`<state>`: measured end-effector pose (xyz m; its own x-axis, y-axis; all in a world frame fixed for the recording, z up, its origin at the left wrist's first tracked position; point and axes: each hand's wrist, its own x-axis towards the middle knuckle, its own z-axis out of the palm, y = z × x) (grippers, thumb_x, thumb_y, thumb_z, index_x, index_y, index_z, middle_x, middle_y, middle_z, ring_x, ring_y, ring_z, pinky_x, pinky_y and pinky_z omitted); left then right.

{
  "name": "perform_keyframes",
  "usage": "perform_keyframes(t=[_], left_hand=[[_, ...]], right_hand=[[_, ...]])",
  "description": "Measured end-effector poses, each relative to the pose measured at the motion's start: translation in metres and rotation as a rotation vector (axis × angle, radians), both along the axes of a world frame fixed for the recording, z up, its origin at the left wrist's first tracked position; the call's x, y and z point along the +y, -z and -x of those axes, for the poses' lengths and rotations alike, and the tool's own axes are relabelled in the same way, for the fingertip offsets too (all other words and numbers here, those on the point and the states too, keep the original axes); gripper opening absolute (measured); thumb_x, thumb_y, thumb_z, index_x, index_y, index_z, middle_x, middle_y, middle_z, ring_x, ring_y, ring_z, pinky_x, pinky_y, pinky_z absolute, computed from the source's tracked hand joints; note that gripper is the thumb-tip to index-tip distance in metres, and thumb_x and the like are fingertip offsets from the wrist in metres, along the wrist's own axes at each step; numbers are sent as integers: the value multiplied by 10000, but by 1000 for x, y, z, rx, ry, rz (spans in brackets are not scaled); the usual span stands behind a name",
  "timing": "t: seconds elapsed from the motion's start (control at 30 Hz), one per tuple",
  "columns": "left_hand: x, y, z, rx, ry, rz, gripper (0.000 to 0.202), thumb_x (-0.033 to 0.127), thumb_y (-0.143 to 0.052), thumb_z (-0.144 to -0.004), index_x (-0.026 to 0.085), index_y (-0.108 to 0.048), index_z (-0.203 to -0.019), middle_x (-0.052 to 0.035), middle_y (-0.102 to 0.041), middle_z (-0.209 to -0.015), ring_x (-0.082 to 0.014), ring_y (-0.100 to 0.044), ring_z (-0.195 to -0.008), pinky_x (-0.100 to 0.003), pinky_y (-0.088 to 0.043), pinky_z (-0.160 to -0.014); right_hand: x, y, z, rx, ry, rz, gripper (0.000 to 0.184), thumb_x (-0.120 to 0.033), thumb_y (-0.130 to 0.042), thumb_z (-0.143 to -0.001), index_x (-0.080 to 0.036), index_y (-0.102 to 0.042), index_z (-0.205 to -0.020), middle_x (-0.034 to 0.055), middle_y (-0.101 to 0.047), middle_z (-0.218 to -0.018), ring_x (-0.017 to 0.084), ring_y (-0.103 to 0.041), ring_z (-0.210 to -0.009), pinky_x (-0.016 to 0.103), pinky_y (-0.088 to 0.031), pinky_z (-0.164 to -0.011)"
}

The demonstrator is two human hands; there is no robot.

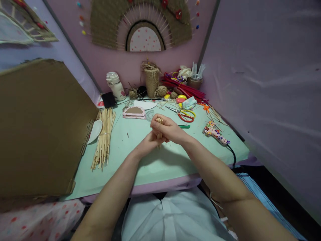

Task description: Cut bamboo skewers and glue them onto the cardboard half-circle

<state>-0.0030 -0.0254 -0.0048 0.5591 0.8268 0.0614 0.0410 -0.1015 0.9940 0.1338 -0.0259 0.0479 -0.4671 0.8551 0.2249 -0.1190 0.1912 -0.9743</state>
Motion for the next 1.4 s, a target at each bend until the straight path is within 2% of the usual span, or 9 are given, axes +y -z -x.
perform_keyframes(t=[0.1,0.27,0.43,0.57,0.77,0.93,1.1,1.23,1.4], left_hand=[[-1,-2,10,29,118,-14,215,348,-582,-816,151,-595,-902,-80,-656,-920,-206,-587,-911,-327,-450,-838],[-20,-1,15,190,69,-113,236,348,-450,-898,165,-562,-798,-47,-621,-796,-171,-553,-776,-312,-447,-774],[-39,4,17,176,34,-132,244,350,-409,-924,170,-553,-842,-52,-641,-840,-177,-570,-814,-315,-457,-787],[-39,8,18,167,65,-145,308,397,-391,-942,162,-571,-855,-63,-650,-866,-180,-575,-836,-309,-451,-806],[-37,9,20,221,99,-182,313,325,-380,-937,143,-618,-847,-65,-651,-902,-179,-566,-867,-292,-440,-817],[-40,5,20,192,122,-183,296,325,-386,-944,138,-608,-887,-70,-644,-901,-192,-572,-889,-318,-453,-843],[-43,-2,17,164,85,-168,332,391,-404,-948,139,-614,-893,-77,-648,-925,-202,-565,-907,-346,-450,-860],[-43,-10,9,-10,2,-145,406,526,-424,-921,147,-568,-934,-59,-611,-853,-180,-561,-828,-322,-466,-768],[-46,-11,2,-72,-71,-145,484,627,-411,-887,160,-498,-797,-15,-516,-686,-132,-481,-643,-289,-411,-620]], right_hand=[[-1,-2,-1,-27,-17,37,273,-497,-531,-894,-227,-498,-873,-75,-435,-616,50,-339,-387,161,-263,-315],[-16,-8,2,-37,-48,74,241,-471,-520,-907,-231,-499,-896,-64,-468,-644,58,-397,-385,168,-352,-296],[-31,-5,6,-58,-48,76,230,-452,-526,-907,-225,-507,-881,-56,-482,-667,53,-402,-397,154,-329,-278],[-33,-2,5,-50,-65,79,224,-443,-528,-908,-220,-507,-901,-53,-492,-684,52,-414,-415,140,-318,-270],[-32,-6,1,-6,-159,92,269,-442,-537,-902,-219,-502,-1049,-22,-580,-785,72,-514,-495,133,-358,-288],[-34,-11,-3,-125,-214,35,294,-477,-468,-929,-195,-519,-864,16,-657,-868,69,-514,-446,180,-411,-305],[-35,-12,-8,-221,-201,-5,331,-473,-421,-953,-183,-578,-944,45,-682,-992,76,-532,-513,187,-435,-362],[-36,-12,-8,-252,-158,-87,356,-445,-418,-960,-193,-645,-1067,57,-649,-1104,89,-555,-638,177,-438,-421],[-42,-17,-5,-279,-144,-61,387,-410,-408,-961,-234,-590,-1254,59,-615,-1171,85,-566,-628,230,-510,-512]])
